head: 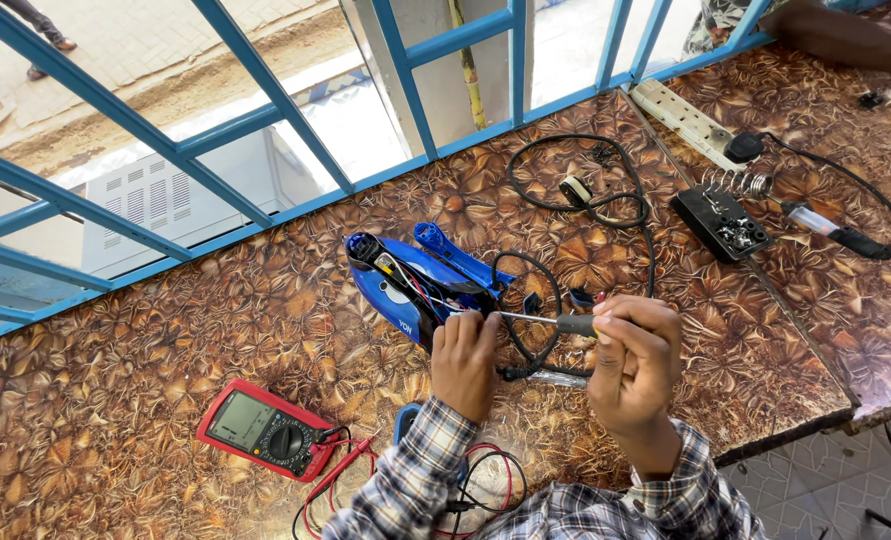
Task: The person repairs an iron by using a screwdriver to remove screws from the housing, prying open the blue and black plastic casing, and disconnecting the internal wiring. The person uses a multimeter to test components and then begins reassembling the iron, placing the internal heating elements and wiring back into the base and securing the handle and top cover.
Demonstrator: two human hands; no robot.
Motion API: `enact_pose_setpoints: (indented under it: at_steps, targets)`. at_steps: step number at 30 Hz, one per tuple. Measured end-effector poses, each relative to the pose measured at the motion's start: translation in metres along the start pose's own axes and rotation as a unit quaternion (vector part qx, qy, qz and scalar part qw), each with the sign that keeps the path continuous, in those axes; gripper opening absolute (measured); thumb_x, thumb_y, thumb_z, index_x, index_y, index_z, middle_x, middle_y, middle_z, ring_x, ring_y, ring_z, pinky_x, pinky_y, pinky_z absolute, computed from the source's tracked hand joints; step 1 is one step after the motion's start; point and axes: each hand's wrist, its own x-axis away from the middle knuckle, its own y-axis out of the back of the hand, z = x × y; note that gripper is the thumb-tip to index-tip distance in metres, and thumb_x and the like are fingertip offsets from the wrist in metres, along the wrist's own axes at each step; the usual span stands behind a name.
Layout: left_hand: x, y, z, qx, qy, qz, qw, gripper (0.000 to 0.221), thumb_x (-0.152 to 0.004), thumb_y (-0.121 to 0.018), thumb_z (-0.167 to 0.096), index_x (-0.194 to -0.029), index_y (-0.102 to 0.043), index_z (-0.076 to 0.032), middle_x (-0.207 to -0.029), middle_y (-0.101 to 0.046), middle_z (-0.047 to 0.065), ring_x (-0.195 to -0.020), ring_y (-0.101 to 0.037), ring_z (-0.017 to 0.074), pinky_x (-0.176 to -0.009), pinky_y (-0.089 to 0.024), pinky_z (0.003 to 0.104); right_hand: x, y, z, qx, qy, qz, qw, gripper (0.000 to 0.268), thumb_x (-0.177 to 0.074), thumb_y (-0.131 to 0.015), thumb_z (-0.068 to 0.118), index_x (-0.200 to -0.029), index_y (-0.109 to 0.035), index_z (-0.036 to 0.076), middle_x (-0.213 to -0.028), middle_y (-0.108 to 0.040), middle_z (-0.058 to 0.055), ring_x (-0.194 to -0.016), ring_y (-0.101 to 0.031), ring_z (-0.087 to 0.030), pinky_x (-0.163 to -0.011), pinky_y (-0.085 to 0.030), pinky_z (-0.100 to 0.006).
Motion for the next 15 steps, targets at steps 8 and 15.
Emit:
enact_pose_setpoints:
  at_steps: [8, 15]
  targets:
    - [-0.057, 0.06, -0.013, -0.22, -0.138, 0.155, 0.953, 0.028, -0.078, -0.086, -0.023, -0.104, -0.078, -0.015, -0.162, -0.045, 0.018, -0.157, -0.023, 0.0378, -0.125, -0.009, 0.056, 0.018, 0.025, -0.011, 0.023, -0.014, -0.012, 1.0, 0.012, -0.103, -0.052, 0.003, -0.11, -0.061, 0.003, -0.103, -0.055, -0.014, -0.095, -0.063, -0.03, -0.09, -0.052, -0.044]
    - [-0.058, 0.025, 0.004, -0.234, -0.186, 0.24, 0.924, 0.007, -0.081, -0.061, -0.02, -0.088, -0.064, -0.019, -0.17, -0.026, 0.024, -0.158, -0.013, 0.0467, -0.127, 0.001, 0.062, -0.001, 0.054, 0.017, 0.024, -0.077, -0.073, 0.994, 0.007, -0.107, -0.054, 0.007, -0.107, -0.053, 0.0, -0.109, -0.052, -0.016, -0.091, -0.062, -0.027, -0.083, -0.063, -0.036]
